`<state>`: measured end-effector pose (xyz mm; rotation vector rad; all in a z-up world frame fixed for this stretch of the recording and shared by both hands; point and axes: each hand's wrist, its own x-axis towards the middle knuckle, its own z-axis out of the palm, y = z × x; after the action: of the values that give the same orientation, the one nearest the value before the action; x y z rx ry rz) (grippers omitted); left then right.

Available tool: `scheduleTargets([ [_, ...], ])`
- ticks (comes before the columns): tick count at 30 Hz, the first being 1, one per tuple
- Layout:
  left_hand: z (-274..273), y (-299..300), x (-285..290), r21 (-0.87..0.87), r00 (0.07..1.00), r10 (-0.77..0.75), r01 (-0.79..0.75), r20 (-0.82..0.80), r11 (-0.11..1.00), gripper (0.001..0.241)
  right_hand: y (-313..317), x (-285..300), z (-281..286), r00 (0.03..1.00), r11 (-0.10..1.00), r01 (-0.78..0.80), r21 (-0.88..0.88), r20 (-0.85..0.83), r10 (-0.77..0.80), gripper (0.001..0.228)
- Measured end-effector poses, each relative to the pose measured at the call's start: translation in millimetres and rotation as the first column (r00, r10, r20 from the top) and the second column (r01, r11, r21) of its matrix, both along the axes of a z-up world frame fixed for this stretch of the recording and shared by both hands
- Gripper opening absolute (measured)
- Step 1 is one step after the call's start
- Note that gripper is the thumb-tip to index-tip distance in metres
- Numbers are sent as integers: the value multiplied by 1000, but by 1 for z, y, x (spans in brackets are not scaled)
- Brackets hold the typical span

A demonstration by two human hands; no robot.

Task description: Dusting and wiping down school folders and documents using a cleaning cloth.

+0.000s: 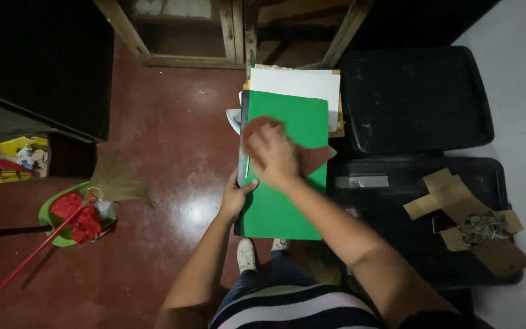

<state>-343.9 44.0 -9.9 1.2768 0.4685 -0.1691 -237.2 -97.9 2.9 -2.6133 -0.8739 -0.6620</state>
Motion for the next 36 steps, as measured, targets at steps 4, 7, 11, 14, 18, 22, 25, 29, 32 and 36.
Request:
scheduleTargets([
  [4, -66, 11, 3, 167, 999, -34, 31, 12, 985, 87, 31, -5, 0, 993, 992, -78, -97, -92, 70, 66],
  [7, -39, 7, -1, 55, 1000, 11, -12, 14, 998, 82, 34, 39, -5, 984, 986, -60, -155, -175, 32, 60],
  [11, -28, 10, 4, -23, 1000, 0, 0, -23, 1000, 82, 2, 87, 22, 983, 993, 107, 40, -156, -100, 56],
  [14, -25, 11, 6, -28, 1000, -6, 6, -15, 1000, 85, -43, 98, 1, 926, 950, 309, 50, -242, -289, 57],
  [18, -38, 10, 7, 24, 1000, 6, -7, 11, 1000, 79, -76, 38, -38, 901, 897, 432, 90, -10, -433, 60],
  [22, -45, 11, 9, 42, 1000, -1, 1, -3, 999, 81, -39, -79, -6, 969, 970, 232, 70, 66, -237, 67],
  [25, -56, 13, 11, 140, 998, -53, 50, 17, 989, 76, -30, -110, -10, 997, 1000, 28, -11, -73, -29, 82],
  [29, -16, 7, 2, 48, 995, -49, 53, -90, 997, 77, -64, -54, -22, 979, 979, 199, 42, 33, -201, 73],
  [32, -22, 5, 5, 82, 984, -72, 87, -166, 993, 64, -68, -40, -14, 911, 914, 402, 45, -114, -395, 68],
  [36, -13, 2, 7, 68, 983, -58, 71, -177, 995, 60, -35, -76, -4, 962, 963, 266, 41, -74, -263, 70],
])
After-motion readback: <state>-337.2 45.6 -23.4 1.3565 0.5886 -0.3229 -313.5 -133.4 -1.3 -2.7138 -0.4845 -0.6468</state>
